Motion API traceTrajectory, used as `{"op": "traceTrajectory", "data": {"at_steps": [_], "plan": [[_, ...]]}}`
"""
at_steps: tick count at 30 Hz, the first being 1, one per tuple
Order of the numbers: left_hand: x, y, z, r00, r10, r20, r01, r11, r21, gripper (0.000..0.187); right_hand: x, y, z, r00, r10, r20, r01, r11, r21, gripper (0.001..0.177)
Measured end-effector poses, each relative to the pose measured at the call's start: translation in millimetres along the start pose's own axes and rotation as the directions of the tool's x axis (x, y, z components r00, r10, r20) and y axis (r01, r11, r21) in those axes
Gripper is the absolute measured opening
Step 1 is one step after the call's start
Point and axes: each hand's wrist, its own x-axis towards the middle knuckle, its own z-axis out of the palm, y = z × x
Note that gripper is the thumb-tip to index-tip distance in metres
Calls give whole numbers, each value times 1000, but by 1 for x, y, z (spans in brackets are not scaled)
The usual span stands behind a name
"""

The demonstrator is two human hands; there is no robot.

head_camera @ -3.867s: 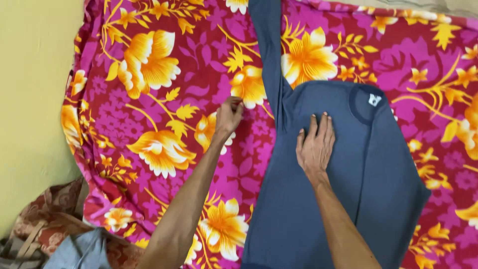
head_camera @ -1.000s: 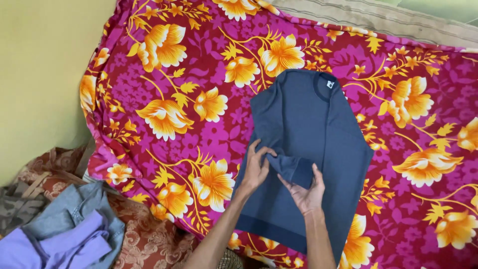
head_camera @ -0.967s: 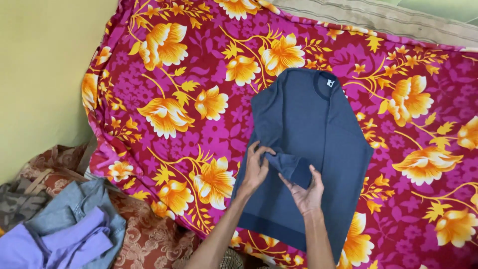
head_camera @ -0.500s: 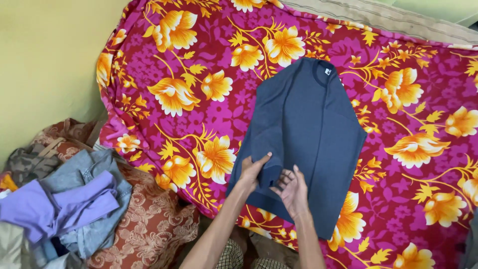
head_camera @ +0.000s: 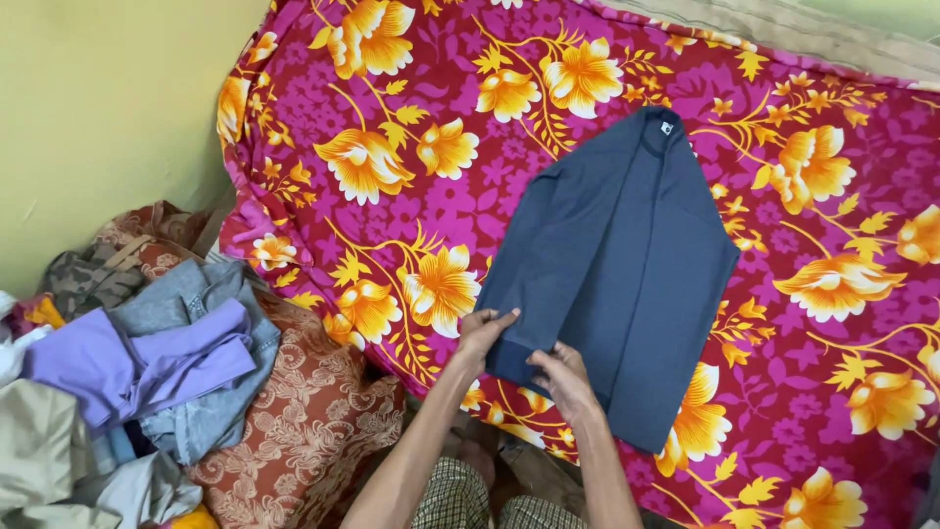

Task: Folding a blue sweatshirt on a bed.

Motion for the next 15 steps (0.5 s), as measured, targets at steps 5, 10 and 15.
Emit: {"op": "traceTrajectory", "data": {"at_steps": [5, 10, 15], "plan": [[-39, 29, 2, 991, 116, -58, -106, 982, 154, 31, -26, -28, 46, 986, 103, -131, -92, 992, 88, 24], [-84, 61, -5, 948, 313, 48, -316, 946, 66, 28, -13, -5, 39, 985, -151, 88, 112, 931, 347, 26], [-41, -2, -45, 925, 348, -152, -236, 839, 490, 29, 32, 46, 28, 989, 113, -95, -126, 980, -153, 27]]}}
